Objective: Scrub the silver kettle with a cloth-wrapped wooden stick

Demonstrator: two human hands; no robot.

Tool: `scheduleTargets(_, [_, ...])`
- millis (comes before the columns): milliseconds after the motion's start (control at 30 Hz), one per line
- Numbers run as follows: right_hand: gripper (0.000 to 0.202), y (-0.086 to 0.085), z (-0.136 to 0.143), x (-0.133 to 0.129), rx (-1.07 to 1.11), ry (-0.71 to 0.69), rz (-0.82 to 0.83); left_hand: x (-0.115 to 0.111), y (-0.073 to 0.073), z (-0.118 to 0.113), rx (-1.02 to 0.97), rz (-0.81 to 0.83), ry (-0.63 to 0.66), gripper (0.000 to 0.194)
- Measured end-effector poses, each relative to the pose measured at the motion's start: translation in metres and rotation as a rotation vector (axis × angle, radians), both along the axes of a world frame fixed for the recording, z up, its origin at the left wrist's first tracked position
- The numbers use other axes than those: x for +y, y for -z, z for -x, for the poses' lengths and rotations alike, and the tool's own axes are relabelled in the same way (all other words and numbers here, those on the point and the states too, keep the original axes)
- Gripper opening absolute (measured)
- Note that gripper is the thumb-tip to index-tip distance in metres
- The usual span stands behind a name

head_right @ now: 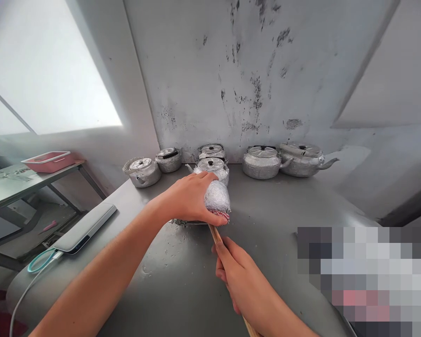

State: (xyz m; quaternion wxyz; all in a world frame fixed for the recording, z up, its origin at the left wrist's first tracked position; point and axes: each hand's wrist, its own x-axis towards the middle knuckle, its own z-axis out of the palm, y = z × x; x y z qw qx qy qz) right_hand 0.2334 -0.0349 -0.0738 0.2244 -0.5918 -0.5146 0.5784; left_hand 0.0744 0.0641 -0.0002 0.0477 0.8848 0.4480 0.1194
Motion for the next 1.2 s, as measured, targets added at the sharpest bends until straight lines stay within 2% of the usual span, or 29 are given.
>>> scheduleTargets(367, [0.035, -0.004, 0.002, 0.001, -0.036, -0.013, 0.046, 0.001, 0.000, 0.001, -0.005, 0.009, -0.006, 0.084])
scheduleTargets(500, [0.036, -0.001, 0.002, 0.002, -0.035, 0.006, 0.004, 0.002, 0.001, 0.001, -0.002, 0.009, -0.008, 0.085])
scheduleTargets(867, [0.038, 0.002, -0.004, 0.005, -0.034, -0.068, 0.061, 0.000, -0.001, -0.001, 0.010, -0.008, -0.013, 0.080])
scheduleTargets(1033, [0.039, -0.001, -0.004, 0.003, -0.053, -0.068, -0.023, -0.002, 0.003, -0.008, 0.031, -0.061, -0.016, 0.083])
scheduleTargets(1133, [0.041, 0.001, -0.005, -0.002, -0.059, -0.059, -0.094, -0.002, 0.006, -0.011, 0.043, -0.089, -0.022, 0.085])
scheduleTargets(1200, [0.042, 0.004, -0.005, -0.004, -0.056, -0.059, -0.080, -0.001, 0.006, -0.011, 0.040, -0.091, -0.025, 0.086])
